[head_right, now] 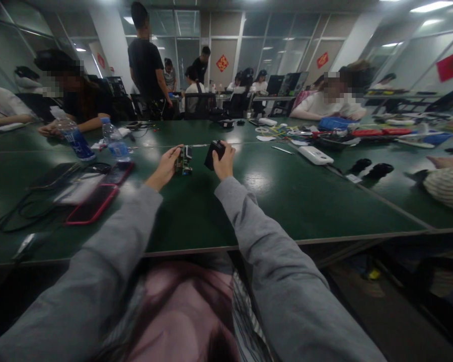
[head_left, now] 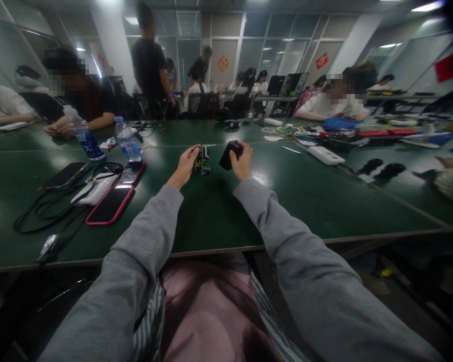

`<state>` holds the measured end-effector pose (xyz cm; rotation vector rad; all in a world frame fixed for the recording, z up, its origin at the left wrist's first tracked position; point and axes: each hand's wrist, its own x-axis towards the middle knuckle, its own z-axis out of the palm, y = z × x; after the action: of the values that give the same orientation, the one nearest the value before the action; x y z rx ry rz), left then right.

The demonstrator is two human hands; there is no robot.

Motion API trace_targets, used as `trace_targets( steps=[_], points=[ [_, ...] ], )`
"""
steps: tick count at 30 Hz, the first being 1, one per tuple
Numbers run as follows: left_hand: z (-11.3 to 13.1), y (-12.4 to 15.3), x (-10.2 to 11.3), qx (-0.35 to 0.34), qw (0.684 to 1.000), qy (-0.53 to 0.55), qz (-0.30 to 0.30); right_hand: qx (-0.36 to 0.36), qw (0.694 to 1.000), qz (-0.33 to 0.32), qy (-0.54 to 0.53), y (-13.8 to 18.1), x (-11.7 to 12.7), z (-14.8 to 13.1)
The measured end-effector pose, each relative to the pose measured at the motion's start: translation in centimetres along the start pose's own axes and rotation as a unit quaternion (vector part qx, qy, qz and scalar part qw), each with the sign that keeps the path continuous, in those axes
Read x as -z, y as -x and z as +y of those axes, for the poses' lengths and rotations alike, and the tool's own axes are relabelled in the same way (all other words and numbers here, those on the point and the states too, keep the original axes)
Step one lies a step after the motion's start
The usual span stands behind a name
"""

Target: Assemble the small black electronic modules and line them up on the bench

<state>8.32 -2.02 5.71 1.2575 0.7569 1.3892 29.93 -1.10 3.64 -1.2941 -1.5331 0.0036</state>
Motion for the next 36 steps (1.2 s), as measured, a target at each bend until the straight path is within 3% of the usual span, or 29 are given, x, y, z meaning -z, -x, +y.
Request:
trace_targets(
  steps=[7, 13, 21, 26, 30, 33, 36],
  points=[
    [-1.0, -0.1, 1.2, 0.03, 0.999, 0.017, 0.008, 0.01, 0.999, -0.019, 0.034, 1.1, -0.1, 0.2],
    [-0.9, -0.1, 1.2, 0.031, 0.999, 0.021, 0.004, 0.0, 0.996, -0.047, 0.07, 1.4, -0.8, 3.1],
    [-0.6, 0.1, 1.0, 0.033, 0.999, 0.011, 0.012, -0.074, 0.986, -0.086, 0.12, 2.6, -2.0, 5.3],
    [-1.2, -0.4, 1.4, 0.021, 1.0, 0.008, 0.006, -0.059, 0.988, -0.023, 0.141, 2.4, -1.2, 3.4],
    [-1.4, -0.5, 1.5, 0.007, 1.0, 0.008, 0.007, -0.014, 0.999, 0.007, 0.032, 1.5, -0.7, 0.3],
    [-1.1, -0.3, 1.2, 0.003, 1.0, 0.008, 0.017, -0.019, 0.991, -0.062, -0.115, 1.6, -1.5, -1.8],
    [-0.7, -0.1, 0.7, 0.014, 0.999, 0.01, 0.027, -0.067, 0.957, -0.151, -0.24, 2.7, -3.0, -3.2]
  ],
)
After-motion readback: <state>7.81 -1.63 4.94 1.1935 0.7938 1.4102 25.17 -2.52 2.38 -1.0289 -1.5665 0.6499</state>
